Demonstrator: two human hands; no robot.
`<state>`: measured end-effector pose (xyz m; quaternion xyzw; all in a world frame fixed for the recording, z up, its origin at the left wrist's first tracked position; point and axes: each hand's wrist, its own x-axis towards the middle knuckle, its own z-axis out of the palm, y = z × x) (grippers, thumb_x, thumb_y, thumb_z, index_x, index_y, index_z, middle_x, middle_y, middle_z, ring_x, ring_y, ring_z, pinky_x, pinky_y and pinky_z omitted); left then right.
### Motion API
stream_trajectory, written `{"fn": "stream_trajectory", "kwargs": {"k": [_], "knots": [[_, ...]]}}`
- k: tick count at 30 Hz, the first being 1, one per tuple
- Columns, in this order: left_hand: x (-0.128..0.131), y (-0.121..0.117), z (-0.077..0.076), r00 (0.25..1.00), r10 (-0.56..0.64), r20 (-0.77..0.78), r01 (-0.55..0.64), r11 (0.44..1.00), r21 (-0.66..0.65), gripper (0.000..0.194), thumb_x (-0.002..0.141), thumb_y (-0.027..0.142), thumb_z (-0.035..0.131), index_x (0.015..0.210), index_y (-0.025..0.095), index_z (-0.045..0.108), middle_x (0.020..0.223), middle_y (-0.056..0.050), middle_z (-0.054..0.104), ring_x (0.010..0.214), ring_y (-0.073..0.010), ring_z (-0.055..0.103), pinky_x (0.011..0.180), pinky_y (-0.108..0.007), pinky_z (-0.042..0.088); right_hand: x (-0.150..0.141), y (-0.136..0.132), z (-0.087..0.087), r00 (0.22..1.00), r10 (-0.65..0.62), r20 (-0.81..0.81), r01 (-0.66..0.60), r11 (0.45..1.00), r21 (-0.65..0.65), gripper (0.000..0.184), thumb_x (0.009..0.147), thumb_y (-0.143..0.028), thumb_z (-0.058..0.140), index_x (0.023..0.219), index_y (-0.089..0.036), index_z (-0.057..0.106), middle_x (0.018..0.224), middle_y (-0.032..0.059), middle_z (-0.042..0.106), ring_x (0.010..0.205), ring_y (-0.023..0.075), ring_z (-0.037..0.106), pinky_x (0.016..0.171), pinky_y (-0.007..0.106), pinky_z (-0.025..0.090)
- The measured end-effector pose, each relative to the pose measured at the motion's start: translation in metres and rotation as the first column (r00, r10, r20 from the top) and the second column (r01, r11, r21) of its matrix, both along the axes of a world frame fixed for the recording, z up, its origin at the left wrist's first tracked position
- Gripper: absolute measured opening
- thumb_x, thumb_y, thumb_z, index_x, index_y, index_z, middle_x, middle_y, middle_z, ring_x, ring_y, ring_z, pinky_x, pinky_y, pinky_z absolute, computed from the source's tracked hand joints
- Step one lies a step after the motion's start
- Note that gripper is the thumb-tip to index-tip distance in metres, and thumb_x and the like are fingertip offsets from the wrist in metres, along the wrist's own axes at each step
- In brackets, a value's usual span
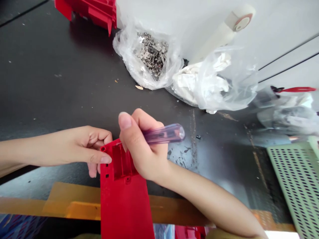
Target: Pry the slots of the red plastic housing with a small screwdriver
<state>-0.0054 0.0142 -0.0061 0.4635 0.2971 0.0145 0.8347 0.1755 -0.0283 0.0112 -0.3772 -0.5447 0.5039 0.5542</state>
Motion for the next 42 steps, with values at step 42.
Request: {"fn": "stream_trajectory", "kwargs": {"k": [42], "knots": [[0.0026,0.0009,0.0037,0.999,0.047,0.023,-0.048,0.998,0.05,0.021,0.088,0.024,0.066,0.071,0.016,0.058,0.061,0.007,0.069,0.049,-0.0028,0.061,0.049,-0.008,0.048,-0.0003,0.0037,-0.0073,0.964,-0.01,0.264,-0.041,0.981,0.189,0.039,0.101,-0.028,0.05,0.066,-0.019,0.033,0.055,-0.0078,0.034,0.046,0.0034,0.031,0.041,0.023,0.024]]}}
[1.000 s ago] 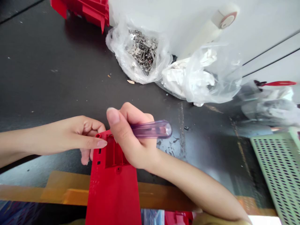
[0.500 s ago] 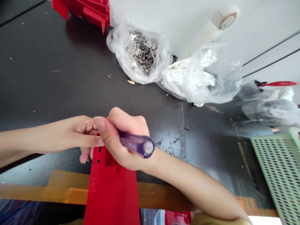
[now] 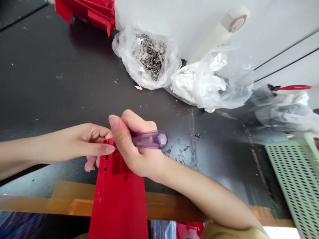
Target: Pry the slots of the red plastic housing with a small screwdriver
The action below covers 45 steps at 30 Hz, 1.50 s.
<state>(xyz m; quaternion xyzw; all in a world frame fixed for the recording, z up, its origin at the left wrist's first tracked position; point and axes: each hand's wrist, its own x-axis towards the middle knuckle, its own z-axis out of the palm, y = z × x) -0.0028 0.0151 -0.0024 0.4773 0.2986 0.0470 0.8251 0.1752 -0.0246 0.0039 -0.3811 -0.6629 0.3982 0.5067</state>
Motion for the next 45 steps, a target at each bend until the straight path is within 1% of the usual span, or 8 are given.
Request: {"fn": "stream_trajectory", "kwargs": {"k": [5,11,19,26,29,37,43,45], "knots": [[0.002,0.001,0.004,0.999,0.017,-0.028,-0.018,0.999,-0.032,0.021,0.084,0.022,0.07,0.069,0.015,0.057,0.059,0.007,0.068,0.047,-0.0027,0.058,0.047,-0.008,0.048,0.006,-0.002,-0.002,0.999,0.004,0.033,-0.002,0.999,-0.051,0.04,0.099,-0.03,0.052,0.066,-0.019,0.032,0.054,-0.0076,0.032,0.043,0.0044,0.03,0.038,0.024,0.021],[0.001,-0.001,0.01,0.995,0.051,-0.087,-0.056,0.997,-0.05,0.019,0.081,0.018,0.072,0.071,0.015,0.056,0.059,0.007,0.068,0.049,-0.0025,0.06,0.048,-0.008,0.047,0.005,-0.005,0.002,0.982,0.085,0.167,-0.13,0.952,0.276,0.033,0.093,-0.014,0.051,0.065,-0.021,0.035,0.054,-0.0073,0.038,0.042,0.0047,0.034,0.038,0.021,0.026],[0.001,-0.002,0.013,0.992,0.066,-0.11,-0.071,0.996,-0.048,0.024,0.078,0.023,0.077,0.071,0.016,0.055,0.057,0.008,0.065,0.051,-0.0037,0.06,0.048,-0.009,0.047,-0.002,-0.004,0.002,0.978,0.157,0.135,-0.194,0.92,0.34,0.025,0.09,-0.007,0.051,0.07,-0.021,0.045,0.056,-0.0059,0.058,0.046,0.0058,0.054,0.046,0.017,0.047],[0.002,-0.002,0.006,0.996,0.052,-0.065,-0.054,0.998,-0.028,0.028,0.076,0.028,0.079,0.069,0.016,0.054,0.057,0.007,0.066,0.045,-0.0042,0.057,0.045,-0.012,0.045,0.009,-0.007,-0.008,0.998,0.043,0.049,-0.05,0.988,0.143,0.035,0.095,-0.018,0.051,0.064,-0.02,0.034,0.052,-0.007,0.035,0.041,0.0048,0.03,0.038,0.023,0.023],[0.002,-0.002,0.007,0.995,0.044,-0.088,-0.046,0.999,-0.021,0.027,0.078,0.029,0.077,0.07,0.016,0.055,0.058,0.007,0.067,0.046,-0.0044,0.058,0.046,-0.012,0.045,0.012,-0.008,-0.011,0.998,0.057,-0.037,-0.057,0.998,-0.009,0.039,0.1,-0.027,0.047,0.064,-0.02,0.031,0.052,-0.0059,0.036,0.042,0.0062,0.027,0.038,0.025,0.021],[0.001,-0.001,0.006,0.995,0.027,-0.092,-0.029,0.999,-0.027,0.026,0.079,0.029,0.076,0.071,0.017,0.054,0.06,0.007,0.067,0.047,-0.0054,0.059,0.047,-0.014,0.046,0.013,-0.009,-0.007,0.998,0.041,-0.045,-0.045,0.996,-0.081,0.042,0.099,-0.029,0.048,0.063,-0.021,0.029,0.051,-0.0054,0.032,0.042,0.0075,0.025,0.038,0.027,0.02],[0.001,-0.002,0.011,0.99,0.05,-0.132,-0.054,0.998,-0.03,0.024,0.079,0.024,0.076,0.071,0.016,0.054,0.059,0.007,0.067,0.046,-0.0043,0.058,0.049,-0.013,0.048,0.004,-0.01,0.004,0.979,-0.012,0.204,-0.027,0.981,0.19,0.037,0.094,-0.017,0.05,0.062,-0.02,0.031,0.052,-0.005,0.029,0.043,0.0069,0.027,0.04,0.027,0.02],[0.001,-0.002,0.013,0.99,0.057,-0.13,-0.061,0.998,-0.023,0.023,0.08,0.023,0.075,0.071,0.016,0.055,0.058,0.008,0.066,0.046,-0.0039,0.058,0.049,-0.012,0.047,0.002,-0.01,0.009,0.964,-0.018,0.267,-0.032,0.983,0.183,0.037,0.093,-0.015,0.052,0.063,-0.021,0.032,0.053,-0.0056,0.028,0.043,0.0065,0.025,0.04,0.026,0.021]]}}
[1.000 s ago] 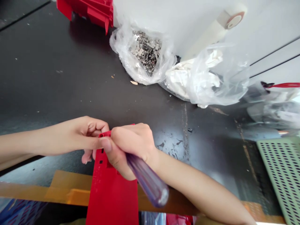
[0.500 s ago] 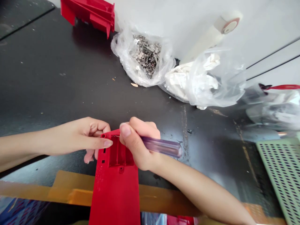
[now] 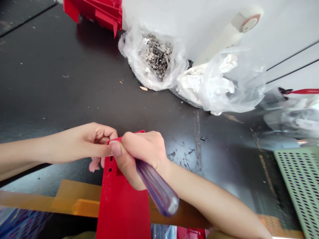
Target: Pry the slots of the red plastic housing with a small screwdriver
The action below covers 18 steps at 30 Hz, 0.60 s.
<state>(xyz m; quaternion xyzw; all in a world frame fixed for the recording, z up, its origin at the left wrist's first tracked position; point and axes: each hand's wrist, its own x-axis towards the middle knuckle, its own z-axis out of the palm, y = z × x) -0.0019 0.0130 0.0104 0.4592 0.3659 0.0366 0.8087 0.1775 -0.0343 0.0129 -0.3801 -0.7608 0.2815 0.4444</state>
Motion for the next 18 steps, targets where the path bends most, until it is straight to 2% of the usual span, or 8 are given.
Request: {"fn": "stream_trajectory", "kwargs": {"k": [3,7,10,14,16,18], "knots": [[0.0,0.0,0.001,1.0,0.003,0.008,-0.003,1.0,0.013,0.022,0.08,0.024,0.074,0.071,0.017,0.056,0.058,0.008,0.066,0.048,-0.004,0.057,0.049,-0.012,0.046,-0.001,0.0,0.005,0.999,-0.015,0.037,0.017,0.999,-0.041,0.037,0.093,-0.014,0.052,0.062,-0.021,0.033,0.053,-0.0063,0.028,0.042,0.0058,0.024,0.04,0.024,0.022],[0.0,0.0,-0.003,1.0,0.006,0.007,-0.006,0.999,0.037,0.024,0.077,0.027,0.076,0.07,0.017,0.055,0.058,0.007,0.065,0.048,-0.0049,0.057,0.049,-0.014,0.047,0.001,0.002,0.002,0.997,0.035,0.065,-0.036,0.999,0.013,0.037,0.094,-0.016,0.051,0.062,-0.021,0.033,0.052,-0.0067,0.029,0.042,0.0049,0.026,0.04,0.023,0.023],[0.0,0.001,-0.008,0.999,-0.02,0.038,0.017,0.998,0.066,0.025,0.076,0.029,0.077,0.07,0.017,0.055,0.057,0.007,0.065,0.045,-0.0052,0.056,0.046,-0.014,0.045,0.004,0.005,-0.006,0.997,0.059,-0.041,-0.061,0.998,-0.029,0.039,0.095,-0.017,0.05,0.061,-0.02,0.032,0.052,-0.0073,0.03,0.043,0.0039,0.025,0.041,0.022,0.022],[-0.001,0.002,-0.01,0.998,-0.052,0.035,0.048,0.995,0.09,0.027,0.078,0.031,0.076,0.071,0.016,0.054,0.06,0.006,0.067,0.046,-0.0047,0.057,0.047,-0.013,0.045,0.007,0.009,-0.012,0.954,0.073,-0.291,-0.145,0.961,-0.235,0.043,0.098,-0.026,0.051,0.06,-0.019,0.031,0.052,-0.0072,0.033,0.044,0.0045,0.028,0.04,0.021,0.023],[-0.001,0.001,-0.008,0.998,-0.065,0.027,0.062,0.994,0.09,0.028,0.08,0.032,0.075,0.072,0.016,0.053,0.062,0.006,0.067,0.048,-0.005,0.058,0.048,-0.013,0.046,0.006,0.01,-0.01,0.954,0.076,-0.289,-0.153,0.955,-0.253,0.044,0.097,-0.026,0.052,0.06,-0.02,0.031,0.052,-0.0071,0.033,0.045,0.0049,0.029,0.04,0.021,0.023],[-0.001,0.001,-0.005,0.998,-0.061,0.007,0.06,0.994,0.09,0.028,0.081,0.034,0.074,0.073,0.017,0.053,0.062,0.006,0.067,0.048,-0.0053,0.058,0.049,-0.014,0.046,0.004,0.009,-0.005,0.973,0.09,-0.214,-0.137,0.967,-0.216,0.043,0.096,-0.025,0.054,0.06,-0.02,0.031,0.052,-0.0073,0.031,0.045,0.0049,0.027,0.041,0.022,0.022]]}}
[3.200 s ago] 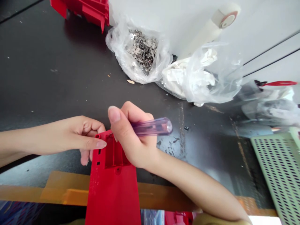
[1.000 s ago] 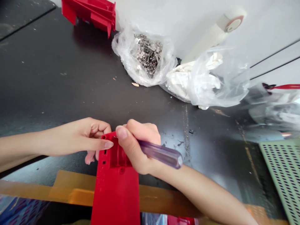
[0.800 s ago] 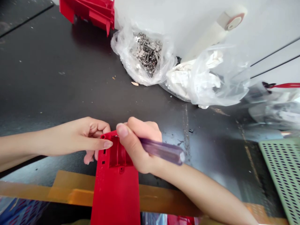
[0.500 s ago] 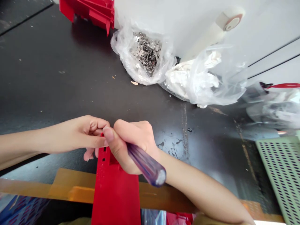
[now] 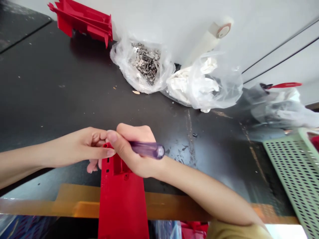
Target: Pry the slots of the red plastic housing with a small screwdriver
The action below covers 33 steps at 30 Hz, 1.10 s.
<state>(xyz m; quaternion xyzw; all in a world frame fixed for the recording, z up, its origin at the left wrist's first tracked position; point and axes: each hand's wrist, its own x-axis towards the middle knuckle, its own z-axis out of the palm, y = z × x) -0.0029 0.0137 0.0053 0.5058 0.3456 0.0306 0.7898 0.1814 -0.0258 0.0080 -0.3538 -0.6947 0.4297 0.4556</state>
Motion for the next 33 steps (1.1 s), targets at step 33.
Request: {"fn": "stream_trajectory", "kwargs": {"k": [33], "knots": [[0.0,0.001,-0.008,0.998,0.039,0.045,-0.04,0.999,0.025,0.024,0.083,0.032,0.072,0.073,0.016,0.057,0.06,0.006,0.069,0.045,-0.0038,0.058,0.045,-0.011,0.046,-0.001,0.003,-0.001,0.996,-0.01,-0.093,0.004,0.998,-0.067,0.043,0.099,-0.025,0.049,0.059,-0.019,0.035,0.052,-0.0074,0.032,0.045,0.0037,0.03,0.041,0.019,0.027]]}}
